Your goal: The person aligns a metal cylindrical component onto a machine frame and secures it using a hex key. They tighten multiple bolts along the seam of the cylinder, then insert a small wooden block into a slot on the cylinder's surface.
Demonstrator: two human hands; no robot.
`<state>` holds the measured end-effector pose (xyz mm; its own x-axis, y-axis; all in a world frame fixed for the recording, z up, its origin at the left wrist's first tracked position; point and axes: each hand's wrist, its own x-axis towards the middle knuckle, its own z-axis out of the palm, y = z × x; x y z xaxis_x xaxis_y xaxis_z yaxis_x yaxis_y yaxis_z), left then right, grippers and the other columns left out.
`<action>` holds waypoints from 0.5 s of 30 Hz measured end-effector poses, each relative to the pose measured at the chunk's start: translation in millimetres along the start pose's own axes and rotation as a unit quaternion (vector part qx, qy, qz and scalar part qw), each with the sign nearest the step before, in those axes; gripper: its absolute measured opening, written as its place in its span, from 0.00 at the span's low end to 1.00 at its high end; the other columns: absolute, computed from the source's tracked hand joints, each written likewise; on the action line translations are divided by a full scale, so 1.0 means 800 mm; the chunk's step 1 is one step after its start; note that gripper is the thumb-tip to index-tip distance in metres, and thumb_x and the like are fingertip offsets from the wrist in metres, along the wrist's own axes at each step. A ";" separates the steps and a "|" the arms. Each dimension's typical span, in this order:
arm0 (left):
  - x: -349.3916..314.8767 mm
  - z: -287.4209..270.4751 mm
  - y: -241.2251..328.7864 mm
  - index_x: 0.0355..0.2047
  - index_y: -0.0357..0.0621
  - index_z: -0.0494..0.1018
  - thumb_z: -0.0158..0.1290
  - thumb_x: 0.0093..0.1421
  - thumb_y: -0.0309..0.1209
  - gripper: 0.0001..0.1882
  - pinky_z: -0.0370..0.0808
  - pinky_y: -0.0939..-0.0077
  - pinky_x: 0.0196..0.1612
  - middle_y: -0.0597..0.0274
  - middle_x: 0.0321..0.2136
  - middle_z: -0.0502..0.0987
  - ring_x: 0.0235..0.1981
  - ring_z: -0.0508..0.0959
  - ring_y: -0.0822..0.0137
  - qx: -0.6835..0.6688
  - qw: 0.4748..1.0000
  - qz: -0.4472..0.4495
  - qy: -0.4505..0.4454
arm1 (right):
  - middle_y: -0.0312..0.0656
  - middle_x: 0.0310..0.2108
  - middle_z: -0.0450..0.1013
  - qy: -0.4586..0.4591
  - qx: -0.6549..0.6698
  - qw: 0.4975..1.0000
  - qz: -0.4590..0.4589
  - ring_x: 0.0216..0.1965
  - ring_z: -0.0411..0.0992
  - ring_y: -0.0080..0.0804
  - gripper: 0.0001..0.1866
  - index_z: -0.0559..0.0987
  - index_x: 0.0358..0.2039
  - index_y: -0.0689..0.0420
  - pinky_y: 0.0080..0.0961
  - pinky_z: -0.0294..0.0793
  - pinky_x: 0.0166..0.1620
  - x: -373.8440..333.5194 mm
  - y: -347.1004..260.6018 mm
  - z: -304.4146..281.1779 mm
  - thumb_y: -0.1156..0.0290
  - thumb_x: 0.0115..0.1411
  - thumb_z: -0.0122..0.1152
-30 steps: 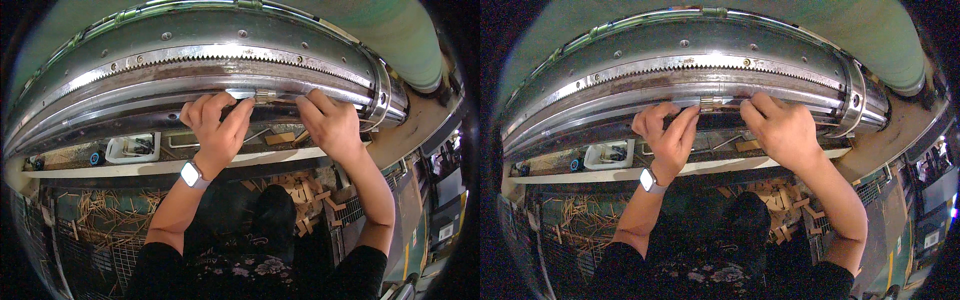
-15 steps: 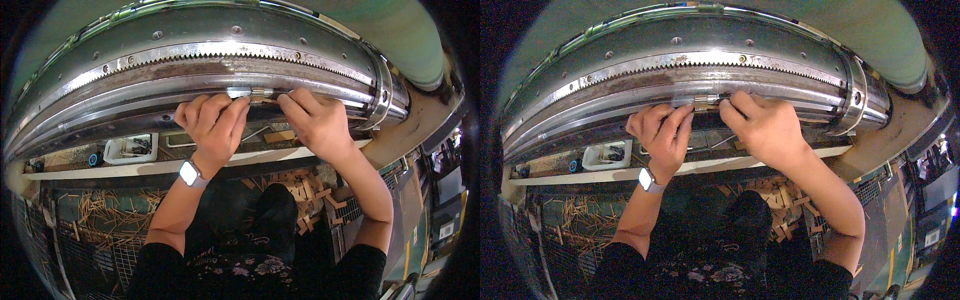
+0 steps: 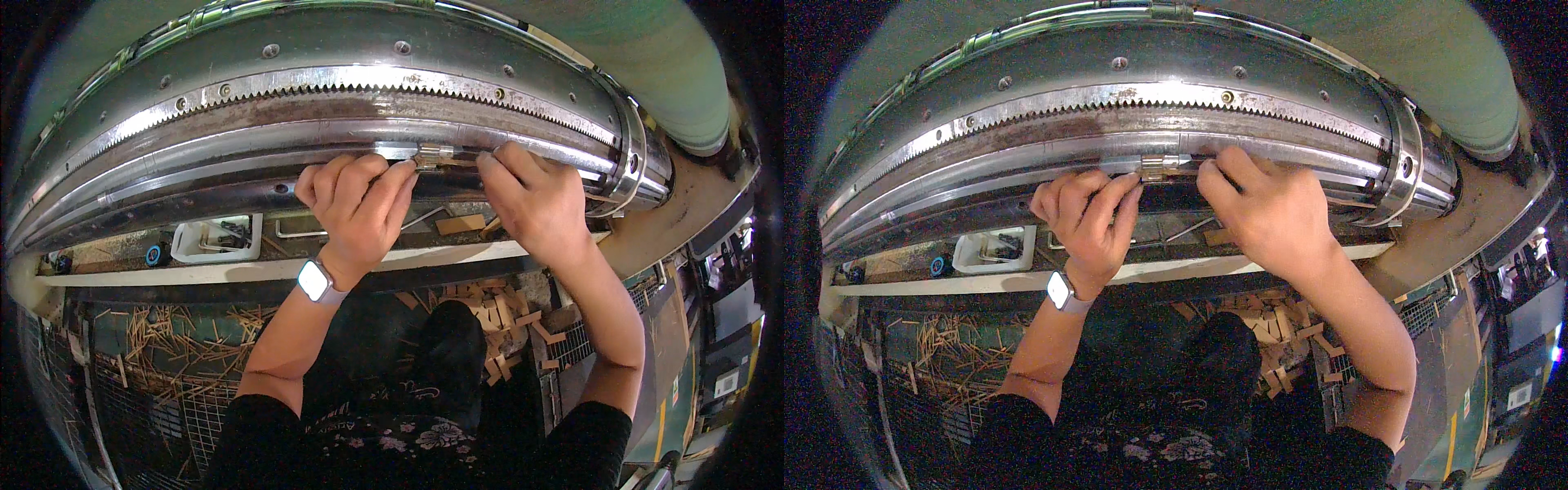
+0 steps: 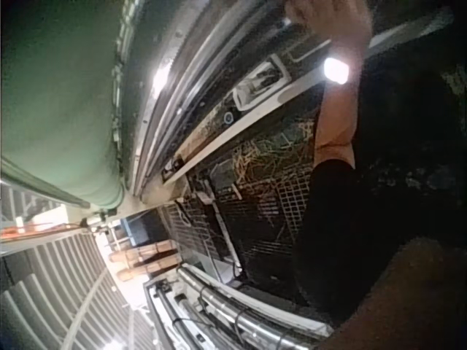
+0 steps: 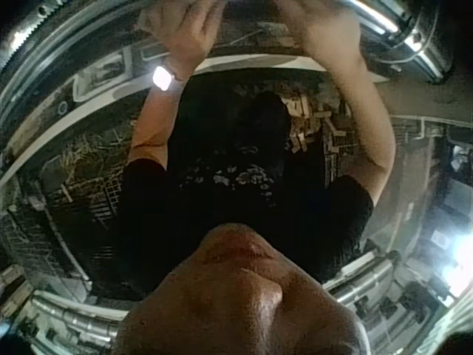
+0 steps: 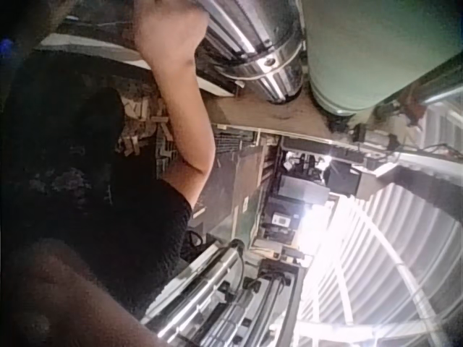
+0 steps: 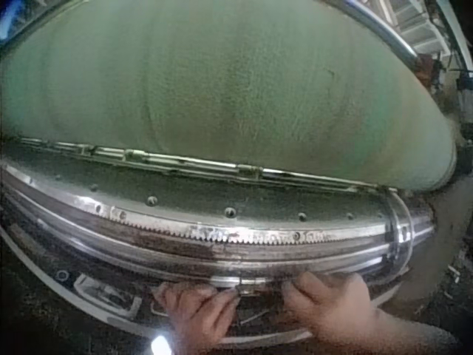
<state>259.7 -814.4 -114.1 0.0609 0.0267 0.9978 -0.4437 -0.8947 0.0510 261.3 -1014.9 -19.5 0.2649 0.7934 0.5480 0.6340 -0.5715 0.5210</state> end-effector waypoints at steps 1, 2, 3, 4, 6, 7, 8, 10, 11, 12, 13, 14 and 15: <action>-0.001 0.000 -0.001 0.30 0.56 0.78 0.63 0.43 0.33 0.10 0.55 0.67 0.43 0.74 0.29 0.68 0.36 0.66 0.67 -0.001 1.000 0.001 0.001 | 0.36 0.30 0.67 0.009 -0.002 1.000 -0.004 0.27 0.74 0.30 0.16 0.72 0.34 0.55 0.26 0.72 0.22 0.001 0.001 0.002 0.67 0.42 0.58; -0.001 0.000 -0.001 0.29 0.56 0.78 0.63 0.43 0.33 0.10 0.55 0.67 0.43 0.74 0.29 0.68 0.36 0.66 0.67 -0.003 1.000 0.001 0.002 | 0.36 0.30 0.67 0.017 -0.004 1.000 -0.007 0.26 0.73 0.30 0.16 0.72 0.34 0.55 0.26 0.72 0.22 0.001 0.002 0.003 0.67 0.42 0.58; -0.001 0.000 -0.001 0.29 0.56 0.78 0.63 0.43 0.33 0.10 0.55 0.67 0.43 0.74 0.29 0.68 0.36 0.66 0.67 -0.002 1.000 0.001 0.001 | 0.36 0.30 0.67 0.011 -0.002 1.000 -0.007 0.26 0.73 0.30 0.16 0.72 0.34 0.55 0.26 0.72 0.22 0.001 0.001 0.002 0.67 0.42 0.57; -0.001 0.000 0.000 0.29 0.56 0.78 0.63 0.43 0.33 0.10 0.55 0.67 0.43 0.74 0.29 0.68 0.36 0.66 0.67 0.000 1.000 0.000 0.000 | 0.36 0.30 0.67 0.005 0.000 1.000 -0.006 0.26 0.73 0.31 0.16 0.72 0.34 0.55 0.26 0.72 0.22 -0.001 0.000 -0.001 0.67 0.42 0.57; -0.001 0.001 0.000 0.29 0.56 0.78 0.63 0.43 0.33 0.10 0.55 0.67 0.42 0.74 0.29 0.68 0.37 0.66 0.67 0.002 1.000 0.000 -0.002 | 0.36 0.30 0.67 -0.002 0.000 1.000 -0.004 0.26 0.73 0.31 0.15 0.72 0.34 0.55 0.26 0.72 0.22 -0.002 0.000 -0.001 0.68 0.42 0.57; -0.001 0.001 0.000 0.29 0.56 0.78 0.63 0.43 0.32 0.10 0.55 0.68 0.42 0.74 0.29 0.69 0.37 0.66 0.67 0.004 1.000 0.000 -0.002 | 0.36 0.29 0.67 -0.002 -0.002 1.000 -0.002 0.26 0.73 0.31 0.15 0.72 0.34 0.55 0.26 0.72 0.22 -0.003 0.000 0.000 0.68 0.43 0.57; -0.001 0.001 0.000 0.29 0.56 0.78 0.63 0.43 0.32 0.10 0.55 0.68 0.42 0.74 0.29 0.69 0.37 0.66 0.67 0.005 1.000 0.001 -0.002 | 0.36 0.29 0.67 -0.002 -0.004 1.000 -0.001 0.26 0.73 0.31 0.15 0.72 0.34 0.55 0.26 0.72 0.22 -0.003 0.000 0.000 0.68 0.43 0.56; -0.001 0.001 -0.001 0.30 0.55 0.78 0.62 0.44 0.33 0.11 0.55 0.67 0.42 0.73 0.29 0.68 0.36 0.67 0.68 0.000 1.000 0.005 0.000 | 0.36 0.29 0.67 0.007 0.002 1.000 -0.010 0.26 0.73 0.30 0.14 0.72 0.34 0.55 0.26 0.71 0.21 0.001 0.000 0.001 0.68 0.43 0.55; 0.000 0.001 -0.001 0.31 0.54 0.78 0.62 0.44 0.33 0.11 0.55 0.67 0.42 0.73 0.30 0.68 0.36 0.67 0.68 -0.003 1.000 0.006 0.002 | 0.36 0.29 0.67 0.011 0.005 1.000 -0.014 0.26 0.73 0.30 0.14 0.72 0.33 0.55 0.26 0.71 0.21 0.003 0.000 0.001 0.68 0.44 0.55; 0.000 0.000 -0.001 0.31 0.54 0.78 0.62 0.44 0.33 0.11 0.55 0.67 0.42 0.73 0.30 0.68 0.36 0.67 0.68 -0.004 1.000 0.006 0.004 | 0.36 0.29 0.67 0.011 0.002 1.000 -0.011 0.26 0.73 0.30 0.13 0.72 0.33 0.55 0.26 0.71 0.21 0.004 -0.001 0.001 0.68 0.44 0.54; 0.000 0.000 -0.001 0.31 0.54 0.78 0.62 0.44 0.32 0.11 0.55 0.68 0.42 0.73 0.29 0.68 0.36 0.67 0.68 -0.006 1.000 0.006 0.006 | 0.36 0.28 0.67 0.011 0.000 1.000 -0.008 0.26 0.73 0.30 0.12 0.72 0.33 0.55 0.25 0.71 0.21 0.004 -0.003 0.001 0.69 0.44 0.54; 0.000 0.000 -0.001 0.31 0.54 0.78 0.62 0.44 0.32 0.11 0.55 0.68 0.42 0.73 0.29 0.68 0.36 0.67 0.68 -0.008 1.000 0.006 0.007 | 0.36 0.28 0.67 0.011 -0.003 1.000 -0.005 0.26 0.73 0.29 0.12 0.72 0.33 0.54 0.25 0.71 0.21 0.005 -0.004 0.002 0.69 0.45 0.54; 0.000 0.001 -0.001 0.31 0.54 0.78 0.62 0.44 0.32 0.11 0.55 0.68 0.42 0.73 0.29 0.68 0.36 0.67 0.68 -0.009 1.000 0.007 0.011 | 0.36 0.28 0.67 0.014 -0.005 1.000 -0.010 0.25 0.73 0.29 0.12 0.72 0.32 0.54 0.25 0.71 0.21 0.006 -0.004 0.002 0.69 0.45 0.54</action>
<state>260.8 -813.7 -114.4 0.0343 0.0247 0.9991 -0.4603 -0.8870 0.0378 261.5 -1009.3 -19.6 0.2319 0.7980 0.5562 0.6315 -0.5584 0.5380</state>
